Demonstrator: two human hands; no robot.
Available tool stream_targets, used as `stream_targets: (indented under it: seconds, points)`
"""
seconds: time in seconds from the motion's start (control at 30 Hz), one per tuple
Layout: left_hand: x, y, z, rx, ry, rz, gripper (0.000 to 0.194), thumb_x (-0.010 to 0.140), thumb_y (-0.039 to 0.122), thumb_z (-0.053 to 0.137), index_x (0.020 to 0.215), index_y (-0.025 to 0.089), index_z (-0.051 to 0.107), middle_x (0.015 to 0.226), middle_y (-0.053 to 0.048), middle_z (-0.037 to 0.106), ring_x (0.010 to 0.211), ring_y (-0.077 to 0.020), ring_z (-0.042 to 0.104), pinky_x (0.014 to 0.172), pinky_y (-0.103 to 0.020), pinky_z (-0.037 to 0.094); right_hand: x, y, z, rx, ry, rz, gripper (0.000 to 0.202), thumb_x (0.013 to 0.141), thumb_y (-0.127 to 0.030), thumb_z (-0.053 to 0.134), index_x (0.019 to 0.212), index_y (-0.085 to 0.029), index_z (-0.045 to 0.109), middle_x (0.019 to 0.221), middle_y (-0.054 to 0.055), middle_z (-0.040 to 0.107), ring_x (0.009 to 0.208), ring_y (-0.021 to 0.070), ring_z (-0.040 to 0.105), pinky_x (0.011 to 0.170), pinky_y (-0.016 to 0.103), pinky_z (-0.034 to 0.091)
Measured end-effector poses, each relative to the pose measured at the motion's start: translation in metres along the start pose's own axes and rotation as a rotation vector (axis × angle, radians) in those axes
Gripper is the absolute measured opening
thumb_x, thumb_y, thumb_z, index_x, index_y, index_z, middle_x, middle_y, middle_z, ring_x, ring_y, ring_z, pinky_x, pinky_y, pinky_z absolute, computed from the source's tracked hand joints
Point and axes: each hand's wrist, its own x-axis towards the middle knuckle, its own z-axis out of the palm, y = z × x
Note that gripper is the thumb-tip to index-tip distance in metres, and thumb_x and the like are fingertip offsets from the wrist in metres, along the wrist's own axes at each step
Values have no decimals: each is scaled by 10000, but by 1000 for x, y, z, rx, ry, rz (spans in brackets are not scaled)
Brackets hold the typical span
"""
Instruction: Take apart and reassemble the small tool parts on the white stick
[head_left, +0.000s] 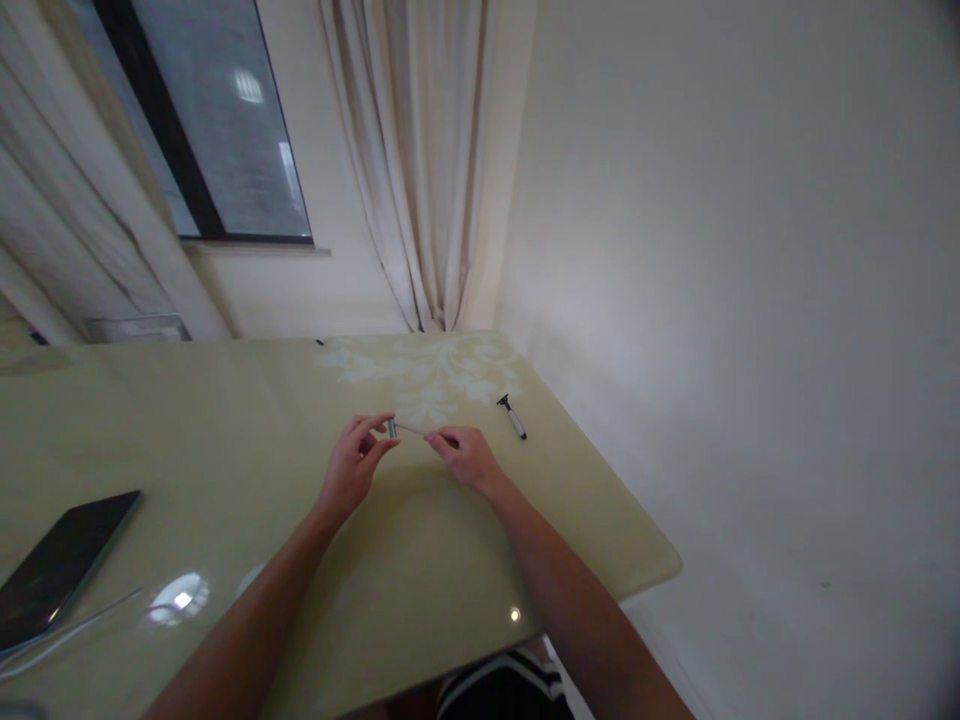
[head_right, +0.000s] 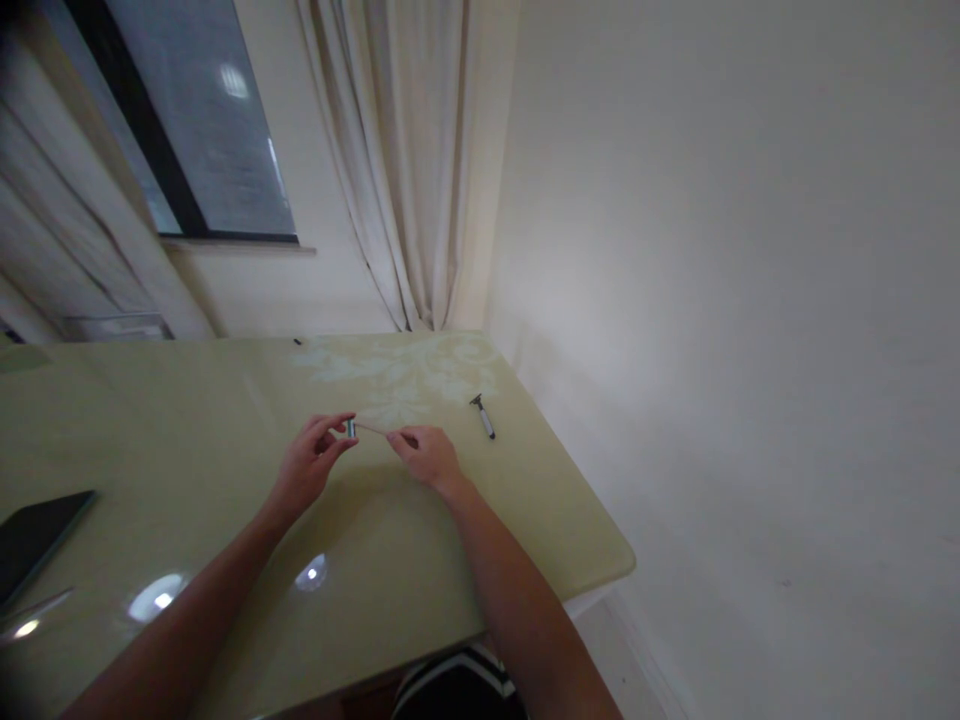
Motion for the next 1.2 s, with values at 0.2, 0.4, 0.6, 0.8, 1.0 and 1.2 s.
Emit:
stream_targets:
  seconds: [0.2, 0.4, 0.6, 0.8, 1.0, 1.2]
  points:
    - [0, 0, 0, -8, 2, 8, 337, 848, 389, 706, 1148, 238, 719, 943, -5, 574, 583, -91, 471, 570, -249, 441, 0, 0, 1, 25, -41, -28, 466, 996, -527, 518, 862, -179, 798, 638, -6, 567, 612, 129, 463, 587, 262, 271]
    - [-1, 2, -1, -4, 3, 2, 327, 851, 380, 706, 1143, 234, 719, 938, -3, 570, 586, -91, 474, 576, -252, 442, -1, -2, -2, 14, -8, -12, 434, 992, -505, 530, 863, -178, 786, 671, 0, 596, 611, 125, 463, 593, 263, 280]
    - [0, 1, 0, -13, 7, 3, 330, 839, 367, 718, 1138, 229, 721, 932, 1, 569, 584, -90, 469, 585, -258, 440, -2, -3, 0, -76, 50, -6, 460, 1003, -485, 511, 741, -171, 722, 661, 14, 583, 629, 134, 469, 604, 275, 268]
    - [-1, 0, 1, -13, -1, 8, 339, 847, 367, 719, 1155, 226, 719, 949, -1, 574, 601, -90, 483, 594, -256, 442, -3, -4, 0, -130, 25, -65, 446, 1023, -466, 493, 764, -175, 711, 705, 22, 616, 660, 137, 482, 626, 272, 275]
    - [-1, -6, 2, -5, -14, 31, 342, 864, 353, 713, 1182, 230, 715, 957, 4, 567, 593, -83, 470, 589, -250, 440, -4, -4, 1, -140, 6, -69, 421, 1026, -459, 500, 794, -184, 719, 716, 13, 632, 665, 134, 494, 626, 263, 281]
    - [-2, -9, 3, 2, -22, 57, 332, 863, 347, 722, 1170, 219, 717, 951, 1, 575, 590, -85, 469, 578, -246, 443, -4, -6, 3, -199, 82, -11, 441, 1030, -477, 495, 793, -185, 724, 727, 22, 642, 672, 137, 498, 614, 267, 259]
